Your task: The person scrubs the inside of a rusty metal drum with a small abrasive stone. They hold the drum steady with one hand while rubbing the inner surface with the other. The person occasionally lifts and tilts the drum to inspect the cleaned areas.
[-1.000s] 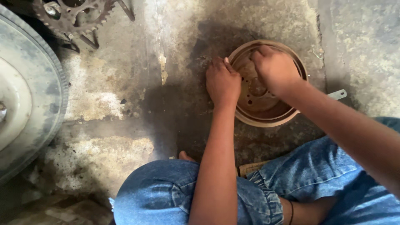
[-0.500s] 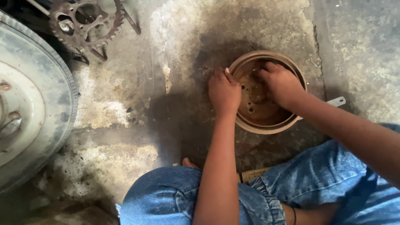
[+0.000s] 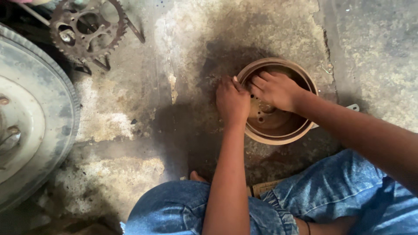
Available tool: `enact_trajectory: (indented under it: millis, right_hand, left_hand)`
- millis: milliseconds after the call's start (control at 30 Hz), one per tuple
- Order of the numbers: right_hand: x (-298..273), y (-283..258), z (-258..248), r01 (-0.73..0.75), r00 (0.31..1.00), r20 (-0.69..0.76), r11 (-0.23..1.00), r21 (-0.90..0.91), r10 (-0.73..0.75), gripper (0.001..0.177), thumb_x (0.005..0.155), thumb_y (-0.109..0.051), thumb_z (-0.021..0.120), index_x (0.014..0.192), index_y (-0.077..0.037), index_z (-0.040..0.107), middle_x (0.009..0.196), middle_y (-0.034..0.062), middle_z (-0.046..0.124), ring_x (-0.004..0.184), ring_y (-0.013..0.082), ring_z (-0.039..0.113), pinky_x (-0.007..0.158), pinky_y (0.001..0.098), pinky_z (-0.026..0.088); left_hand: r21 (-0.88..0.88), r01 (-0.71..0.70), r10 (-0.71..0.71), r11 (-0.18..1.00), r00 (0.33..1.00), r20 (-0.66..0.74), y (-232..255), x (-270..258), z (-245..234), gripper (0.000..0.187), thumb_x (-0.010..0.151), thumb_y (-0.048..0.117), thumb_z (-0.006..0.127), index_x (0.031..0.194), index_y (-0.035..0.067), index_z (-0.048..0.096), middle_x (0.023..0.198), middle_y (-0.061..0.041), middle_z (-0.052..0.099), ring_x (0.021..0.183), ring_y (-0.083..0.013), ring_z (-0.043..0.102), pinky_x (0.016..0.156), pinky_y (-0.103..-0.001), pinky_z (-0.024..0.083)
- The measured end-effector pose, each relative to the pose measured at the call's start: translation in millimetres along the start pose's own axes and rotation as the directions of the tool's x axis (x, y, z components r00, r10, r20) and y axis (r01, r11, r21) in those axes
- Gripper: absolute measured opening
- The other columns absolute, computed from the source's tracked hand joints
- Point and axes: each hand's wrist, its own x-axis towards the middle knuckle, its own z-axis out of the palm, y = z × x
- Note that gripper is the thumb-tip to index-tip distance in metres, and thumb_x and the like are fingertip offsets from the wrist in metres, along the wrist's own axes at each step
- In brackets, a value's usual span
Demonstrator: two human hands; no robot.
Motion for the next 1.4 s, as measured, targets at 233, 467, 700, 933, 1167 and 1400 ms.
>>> enact_trajectory:
  millis: [233,467,700,933,1167,1400]
  right_hand:
    - [-42.0,-23.4,-7.8,-0.344,0.859,0.313,0.91,-0.233,0.405,0.022,0.08,-0.02,0.068,0.099,-0.012,0.073,0.103,0.0094,0.069,0.093,0.0248,0.069,0.071,0.0368,0.057]
    - [-33.9,-51.5,-28.6,-0.665,0.697,0.653,0.608,0.434,0.296,0.017,0.077,-0.008,0.07,0.093,-0.004,0.076,0.089,0.0194,0.075,0.081,0.0332,0.073,0.071,0.0428,0.056]
    - [2.5,-30.1,3.5,-0.153,0.301,0.597,-0.58,0.8,0.744,0.015,0.093,0.002,0.064,0.107,0.003,0.068,0.087,0.0107,0.073,0.069,0.0191,0.072,0.059,0.0328,0.058]
    - [37.1,-41.0,14.6,-0.486,0.479,0.261,0.006,0.874,0.838,0.02,0.084,0.004,0.064,0.102,0.005,0.073,0.09,0.0186,0.076,0.075,0.0303,0.075,0.065,0.0433,0.057]
    - [-33.7,-39.6,-23.7,-0.223,0.819,0.57,0.879,0.421,-0.066,0.021,0.084,-0.013,0.065,0.1,-0.013,0.078,0.094,0.015,0.075,0.089,0.035,0.073,0.076,0.0475,0.059]
    - [-17.0,18.4,-32.0,0.125,0.984,0.144,0.982,-0.141,-0.105,0.027,0.079,-0.02,0.069,0.104,-0.015,0.076,0.104,0.0059,0.068,0.09,0.0281,0.072,0.073,0.0413,0.061]
  left_hand:
    - [0.03,0.177,-0.179,0.984,0.965,0.192,6.0,0.7,-7.8,0.03,0.107,0.024,0.044,0.107,-0.002,0.06,0.097,-0.026,0.066,0.091,-0.0461,0.064,0.081,-0.056,0.05]
    - [0.018,0.164,-0.165,0.986,0.978,0.123,3.0,2.5,-0.6,0.032,0.105,0.026,0.046,0.108,-0.001,0.063,0.102,-0.026,0.067,0.097,-0.0464,0.063,0.083,-0.056,0.05]
    - [0.026,0.183,-0.185,0.983,0.974,0.129,2.9,3.3,-2.2,0.035,0.105,0.028,0.044,0.109,-0.001,0.062,0.105,-0.024,0.065,0.098,-0.0451,0.062,0.084,-0.055,0.05]
    - [-0.221,0.334,-0.282,0.916,0.93,0.236,-6.7,6.4,-3.5,0.034,0.103,0.022,0.04,0.097,-0.003,0.063,0.097,-0.022,0.065,0.085,-0.0414,0.063,0.08,-0.051,0.05]
    - [-0.168,0.325,-0.285,0.931,0.932,0.223,2.8,8.0,-12.3,0.04,0.105,0.034,0.043,0.097,0.001,0.064,0.092,-0.02,0.064,0.084,-0.0399,0.064,0.079,-0.052,0.05]
    - [-0.085,0.255,-0.239,0.963,0.957,0.164,9.3,7.0,-14.4,0.037,0.097,0.037,0.058,0.103,0.002,0.066,0.103,-0.018,0.064,0.095,-0.0394,0.063,0.082,-0.052,0.051]
